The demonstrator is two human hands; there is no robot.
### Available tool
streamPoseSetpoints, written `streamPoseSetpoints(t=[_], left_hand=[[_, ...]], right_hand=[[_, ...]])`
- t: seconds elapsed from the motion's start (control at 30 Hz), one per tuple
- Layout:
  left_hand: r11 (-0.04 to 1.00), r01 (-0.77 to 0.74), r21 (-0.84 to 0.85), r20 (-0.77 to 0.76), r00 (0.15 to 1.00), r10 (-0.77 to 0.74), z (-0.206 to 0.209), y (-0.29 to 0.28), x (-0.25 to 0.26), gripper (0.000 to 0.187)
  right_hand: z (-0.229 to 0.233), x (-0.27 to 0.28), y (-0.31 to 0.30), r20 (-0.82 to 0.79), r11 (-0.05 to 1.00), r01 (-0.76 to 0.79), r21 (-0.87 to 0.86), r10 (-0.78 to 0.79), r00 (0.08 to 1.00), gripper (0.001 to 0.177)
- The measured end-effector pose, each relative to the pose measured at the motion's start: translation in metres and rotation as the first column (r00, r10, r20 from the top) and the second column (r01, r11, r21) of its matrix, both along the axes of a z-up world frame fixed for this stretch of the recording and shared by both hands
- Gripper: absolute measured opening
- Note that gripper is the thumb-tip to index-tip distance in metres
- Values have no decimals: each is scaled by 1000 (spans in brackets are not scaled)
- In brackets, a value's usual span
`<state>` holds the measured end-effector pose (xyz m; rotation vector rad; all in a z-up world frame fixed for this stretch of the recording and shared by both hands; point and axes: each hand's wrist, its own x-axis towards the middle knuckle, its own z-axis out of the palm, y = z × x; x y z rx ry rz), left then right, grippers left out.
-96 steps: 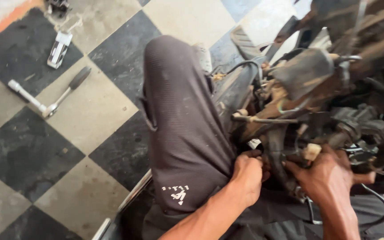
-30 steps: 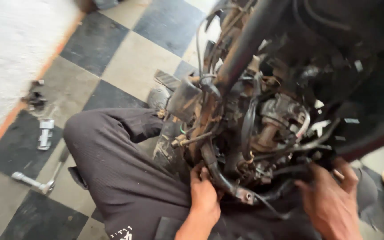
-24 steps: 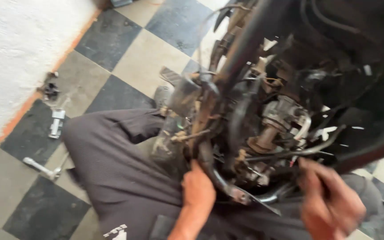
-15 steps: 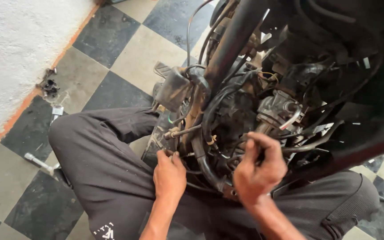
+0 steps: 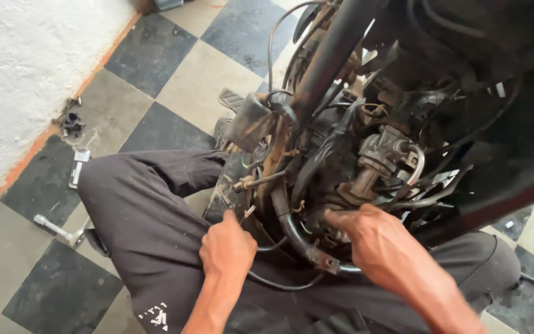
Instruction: Inspecting and reconnecting the electrical wiring harness and connectors on a motorcycle engine.
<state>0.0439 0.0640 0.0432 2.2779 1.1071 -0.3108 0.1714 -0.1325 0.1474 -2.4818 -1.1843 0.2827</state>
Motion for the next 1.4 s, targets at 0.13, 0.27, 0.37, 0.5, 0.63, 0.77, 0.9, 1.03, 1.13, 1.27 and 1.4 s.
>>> streamPoseSetpoints(t=[0.13,0.27,0.37,0.5,0.63,0.77,0.9,1.03,1.13,1.27,1.4], left_hand=[[988,145,58,-159,978,-134,3,9,17,39],[957,194,214,-85,980,-180,-28,15,11,38],[990,-109,-89,72,991,116,16,16,1,54],[917,-283,-280,304,880,364,15,-2,-11,64],[970,-174,-167,427,874,230,-16,-14,-24,50],[990,121,69,56,991,-125,9,27,13,45],[910,296,290,287,880,-378,-34,65,32,58],[874,243,420,400,815,-419,-37,64,36,45],[786,212,581,420,749,-512,-36,60,18,40],[636,280,719,441,524,-729,8,68,-2,42],[656,93,749,503,563,-655,18,154,-7,49]], right_hand=[[0,14,44,-276,962,-99,-253,26,961,48],[-15,32,45,-388,948,-245,-202,152,909,33],[-10,16,23,-551,950,-135,-283,-46,833,38],[-17,-8,26,-557,918,163,-362,-353,752,30],[-39,0,13,-507,970,-6,-245,-122,853,35],[-38,1,26,-437,907,-197,-373,16,900,52],[17,-6,42,-383,786,-153,-599,-114,917,46],[-6,-5,6,-416,946,259,-196,-320,851,31],[-40,-17,7,-817,772,624,-120,-434,380,37],[-83,-34,47,-962,486,869,94,-181,205,45],[-35,-6,47,-758,694,718,-59,-498,420,32]])
